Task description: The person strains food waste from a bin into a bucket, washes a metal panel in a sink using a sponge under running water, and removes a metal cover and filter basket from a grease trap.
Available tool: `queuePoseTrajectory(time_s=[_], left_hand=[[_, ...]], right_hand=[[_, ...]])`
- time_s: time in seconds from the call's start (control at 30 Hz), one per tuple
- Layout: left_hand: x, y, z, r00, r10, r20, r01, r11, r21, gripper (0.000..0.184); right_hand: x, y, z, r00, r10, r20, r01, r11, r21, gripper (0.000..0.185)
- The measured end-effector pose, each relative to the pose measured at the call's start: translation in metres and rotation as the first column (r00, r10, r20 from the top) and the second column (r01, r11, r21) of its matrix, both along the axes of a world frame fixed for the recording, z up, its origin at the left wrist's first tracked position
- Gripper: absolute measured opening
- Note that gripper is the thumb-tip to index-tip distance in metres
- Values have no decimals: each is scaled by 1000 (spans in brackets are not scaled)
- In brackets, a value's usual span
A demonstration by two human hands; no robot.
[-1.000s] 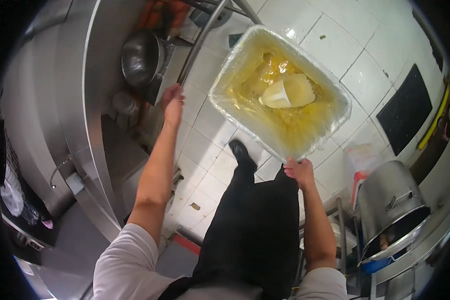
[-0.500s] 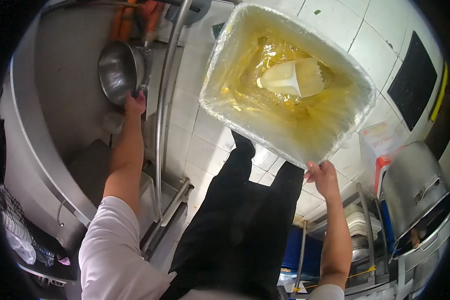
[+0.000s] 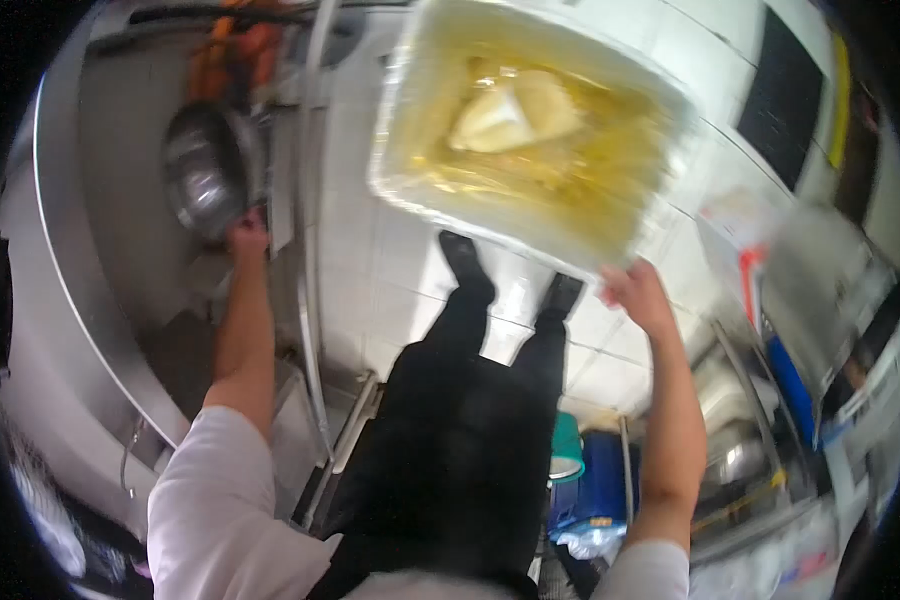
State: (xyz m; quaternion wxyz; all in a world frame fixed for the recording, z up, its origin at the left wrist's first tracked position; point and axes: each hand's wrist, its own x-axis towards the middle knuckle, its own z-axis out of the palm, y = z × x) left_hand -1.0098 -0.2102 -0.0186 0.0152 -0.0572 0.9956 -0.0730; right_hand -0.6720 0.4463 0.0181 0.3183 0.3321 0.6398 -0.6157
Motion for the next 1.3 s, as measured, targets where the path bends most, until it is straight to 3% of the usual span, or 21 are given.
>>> queuePoseTrajectory(time_s=[0.03, 0.07, 0.13, 0.2, 0.27, 0.4, 0.53, 0.63, 0.73, 0.77, 0.8, 0.83, 0.87, 0.9, 0.93, 0.97, 1.0, 1.03, 1.1, 1.2, 1.3], left_hand=[[9, 5, 2, 977, -100, -188, 91, 994, -55, 32], [10, 6, 2, 973, -144, -179, 147, 989, 2, 31], [7, 20, -2, 986, -158, -50, 166, 931, 324, 29], [14, 47, -1, 995, -79, 69, 10, 728, 686, 28], [26, 60, 27, 984, -35, 177, -135, 509, 850, 29], [70, 64, 88, 929, -61, 364, -347, 190, 918, 35], [127, 96, 132, 639, 104, 762, -699, -334, 632, 13], [199, 151, 186, 708, 221, 670, -684, -19, 729, 13], [240, 182, 223, 737, 146, 660, -674, 224, 704, 14], [268, 213, 248, 749, 126, 651, -652, 317, 689, 19], [302, 270, 280, 792, -22, 610, -584, 262, 768, 35], [311, 295, 294, 708, -42, 705, -635, 401, 661, 40], [326, 325, 307, 713, -69, 698, -596, 464, 655, 38], [343, 353, 313, 764, -119, 634, -507, 498, 703, 33], [342, 353, 304, 758, -207, 619, -340, 684, 645, 26], [351, 374, 304, 722, -260, 641, -279, 739, 614, 19], [345, 359, 270, 673, -428, 603, -154, 717, 680, 17], [360, 392, 274, 640, -490, 592, -57, 738, 672, 18], [387, 449, 286, 524, -531, 665, -75, 750, 657, 20], [415, 481, 286, 433, -601, 671, -69, 721, 690, 20], [440, 510, 286, 368, -703, 608, 56, 669, 741, 19]], right_hand=[[-4, -2, 5, 997, 75, -28, -73, 995, 65, 27], [-6, -3, 9, 995, 89, -35, -86, 993, 87, 25], [14, 0, -31, 813, 452, -367, -326, 876, 356, 38], [8, 4, -11, 984, 175, 26, -177, 967, 184, 39], [5, 4, -5, 1000, 12, 21, -13, 999, 29, 48], [18, -3, -12, 983, -170, 65, 171, 985, -7, 57], [62, -10, 27, 938, -335, 92, 332, 942, 53, 62], [126, -17, 37, 937, -350, 13, 347, 932, 101, 55], [187, -26, 84, 923, -380, -64, 385, 912, 142, 47], [209, -27, 107, 880, -470, -73, 473, 880, 39, 45], [231, -30, 127, 832, -549, -74, 545, 835, -75, 43], [252, -41, 133, 738, -668, -97, 663, 744, -83, 38], [277, -55, 108, 662, -743, -104, 708, 664, -239, 32], [299, -61, 115, 551, -834, 44, 799, 511, -317, 25], [323, -58, 126, 508, -852, 126, 822, 436, -366, 24], [341, -49, 160, 520, -854, -1, 819, 499, -283, 27], [368, -54, 154, 486, -874, -30, 839, 475, -265, 38], [388, -53, 160, 463, -885, -47, 860, 461, -219, 52], [424, -64, 154, 248, -969, 0, 937, 239, -256, 62], [454, -69, 173, 209, -975, -77, 937, 223, -269, 57], [475, -59, 194, 406, -904, -132, 913, 409, 2, 54]])
